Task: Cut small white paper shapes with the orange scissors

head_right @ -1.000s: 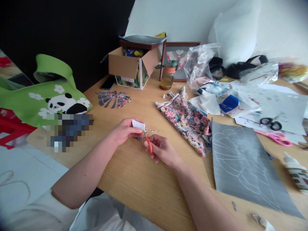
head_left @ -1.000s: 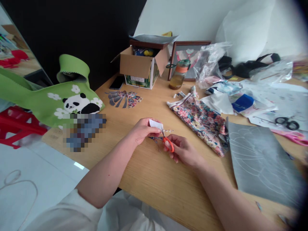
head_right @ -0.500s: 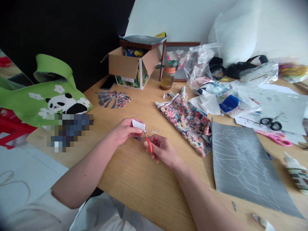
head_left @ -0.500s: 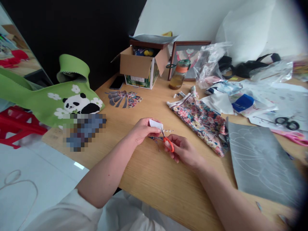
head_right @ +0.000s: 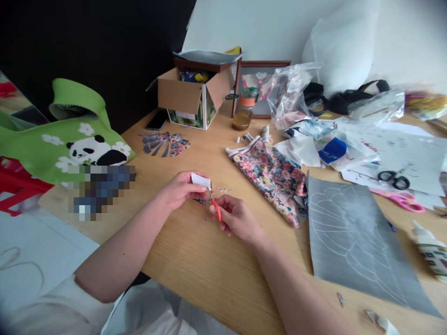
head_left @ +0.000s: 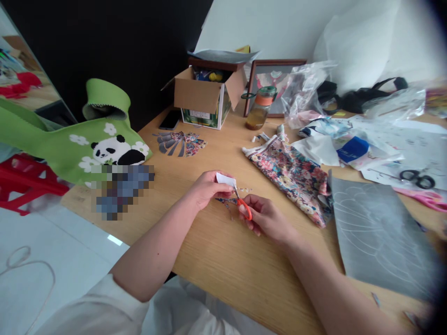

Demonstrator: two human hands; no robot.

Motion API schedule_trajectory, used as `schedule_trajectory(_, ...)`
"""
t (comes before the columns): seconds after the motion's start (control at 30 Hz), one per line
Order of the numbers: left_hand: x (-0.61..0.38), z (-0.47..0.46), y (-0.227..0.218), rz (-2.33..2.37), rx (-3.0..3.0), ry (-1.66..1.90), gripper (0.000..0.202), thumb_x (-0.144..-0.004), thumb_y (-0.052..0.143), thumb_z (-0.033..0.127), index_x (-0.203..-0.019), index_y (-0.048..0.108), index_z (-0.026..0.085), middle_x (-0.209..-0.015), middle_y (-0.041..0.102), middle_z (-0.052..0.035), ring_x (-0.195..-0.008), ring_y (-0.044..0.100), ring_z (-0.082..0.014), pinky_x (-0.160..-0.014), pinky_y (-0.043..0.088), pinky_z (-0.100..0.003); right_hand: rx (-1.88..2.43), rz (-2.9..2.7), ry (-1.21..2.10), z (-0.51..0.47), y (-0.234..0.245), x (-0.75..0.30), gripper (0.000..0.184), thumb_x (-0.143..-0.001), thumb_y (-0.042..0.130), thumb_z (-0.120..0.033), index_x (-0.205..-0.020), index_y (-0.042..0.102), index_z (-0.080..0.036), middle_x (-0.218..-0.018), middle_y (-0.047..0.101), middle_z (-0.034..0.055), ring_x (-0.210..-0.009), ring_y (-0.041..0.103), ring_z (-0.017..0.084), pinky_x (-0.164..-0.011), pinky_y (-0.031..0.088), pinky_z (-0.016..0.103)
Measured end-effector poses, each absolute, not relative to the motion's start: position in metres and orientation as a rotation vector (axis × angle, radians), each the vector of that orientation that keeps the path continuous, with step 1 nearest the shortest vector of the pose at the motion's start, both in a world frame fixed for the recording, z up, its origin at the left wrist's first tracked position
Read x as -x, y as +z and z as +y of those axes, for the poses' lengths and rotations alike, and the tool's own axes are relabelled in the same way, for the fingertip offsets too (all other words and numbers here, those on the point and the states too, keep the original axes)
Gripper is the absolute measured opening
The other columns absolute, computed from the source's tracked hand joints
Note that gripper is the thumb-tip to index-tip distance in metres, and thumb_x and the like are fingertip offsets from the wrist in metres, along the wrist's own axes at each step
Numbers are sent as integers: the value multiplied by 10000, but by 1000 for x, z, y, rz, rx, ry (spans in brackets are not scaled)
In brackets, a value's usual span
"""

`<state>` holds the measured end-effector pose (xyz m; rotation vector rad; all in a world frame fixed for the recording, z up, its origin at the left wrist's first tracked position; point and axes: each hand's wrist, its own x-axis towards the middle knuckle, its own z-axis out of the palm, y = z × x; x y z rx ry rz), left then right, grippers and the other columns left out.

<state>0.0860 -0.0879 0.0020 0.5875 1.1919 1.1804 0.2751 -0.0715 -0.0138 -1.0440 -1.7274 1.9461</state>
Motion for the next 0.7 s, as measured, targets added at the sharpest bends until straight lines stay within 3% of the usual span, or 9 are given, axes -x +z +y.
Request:
schedule_trajectory(0.3,-83,-88,0,1196,-609,1171,268,-617,758,34,-866,687,102,-715,706,-38,-572,620,-97,-609,520,-234,1040,-1736,1945,-71,-14,-276,522,-708,725,-678,-751,562,-184,-511,495,-63,-400,413,67,-344,317,179)
schedule_trajectory(0.7,-84,-88,-1,1181,-608,1187,294,-602,732,-3,-874,681,95,-742,692,-38,-592,613,-96,-611,507,-237,1041,-1743,1957,-71,-14,-276,511,-709,730,-666,-750,556,-188,-521,500,-62,-405,418,68,-340,313,180)
